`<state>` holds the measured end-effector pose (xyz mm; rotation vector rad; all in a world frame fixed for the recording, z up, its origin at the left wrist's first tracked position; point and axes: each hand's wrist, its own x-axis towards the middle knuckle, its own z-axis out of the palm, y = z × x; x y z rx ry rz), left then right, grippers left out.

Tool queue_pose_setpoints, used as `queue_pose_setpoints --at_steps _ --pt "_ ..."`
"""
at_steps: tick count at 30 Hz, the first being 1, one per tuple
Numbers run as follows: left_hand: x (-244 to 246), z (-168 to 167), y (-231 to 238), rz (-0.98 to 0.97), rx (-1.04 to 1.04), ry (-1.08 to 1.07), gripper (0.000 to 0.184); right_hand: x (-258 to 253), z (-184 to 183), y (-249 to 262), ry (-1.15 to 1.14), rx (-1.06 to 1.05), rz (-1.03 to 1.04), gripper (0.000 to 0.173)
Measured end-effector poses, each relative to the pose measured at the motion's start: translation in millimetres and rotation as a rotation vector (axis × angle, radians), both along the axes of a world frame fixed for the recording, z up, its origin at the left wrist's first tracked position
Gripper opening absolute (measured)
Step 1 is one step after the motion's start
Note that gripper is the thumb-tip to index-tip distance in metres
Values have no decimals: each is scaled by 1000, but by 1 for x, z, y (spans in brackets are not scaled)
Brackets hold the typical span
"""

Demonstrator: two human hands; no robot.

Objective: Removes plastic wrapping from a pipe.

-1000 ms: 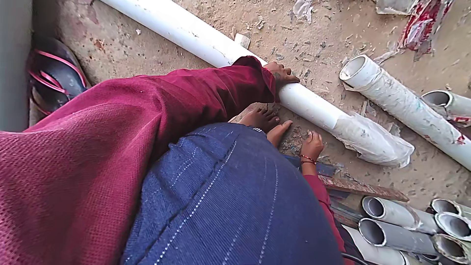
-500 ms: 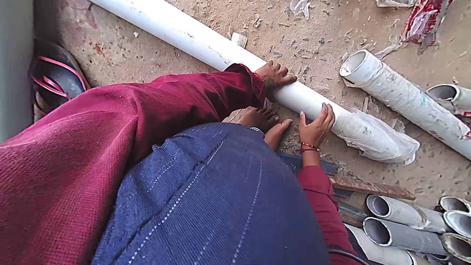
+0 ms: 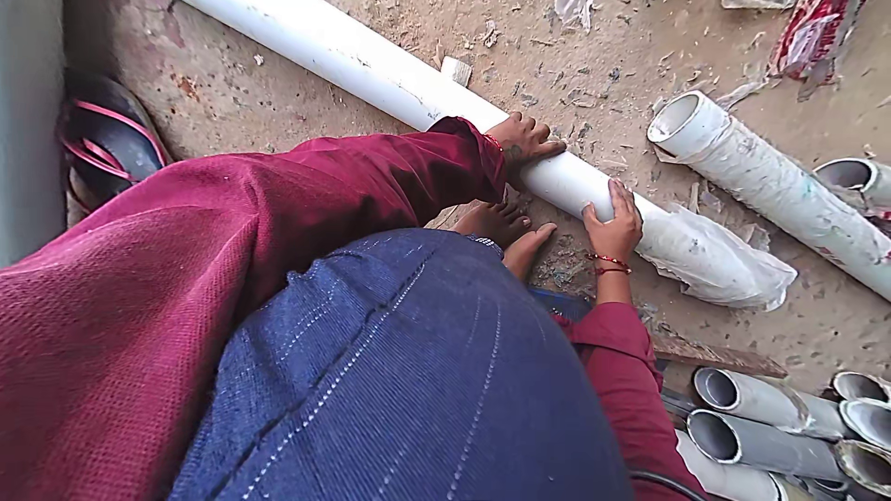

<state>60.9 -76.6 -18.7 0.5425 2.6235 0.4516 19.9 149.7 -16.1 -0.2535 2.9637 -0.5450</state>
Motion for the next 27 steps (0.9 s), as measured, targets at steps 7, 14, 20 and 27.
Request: queue_pose_setpoints --at_steps 7,14,20,27 --pt "-77 -27 -30 -154 -8 50 97 -2 2 -1 -71 12 2 65" --pt "7 -51 12 30 6 -9 54 -1 1 -1 -45 5 -8 54" --pt "52 -59 27 -12 57 -98 44 -6 14 4 -148 -31 8 50" --pt "14 30 0 164 115 -428 55 -13 54 52 -270 568 191 59"
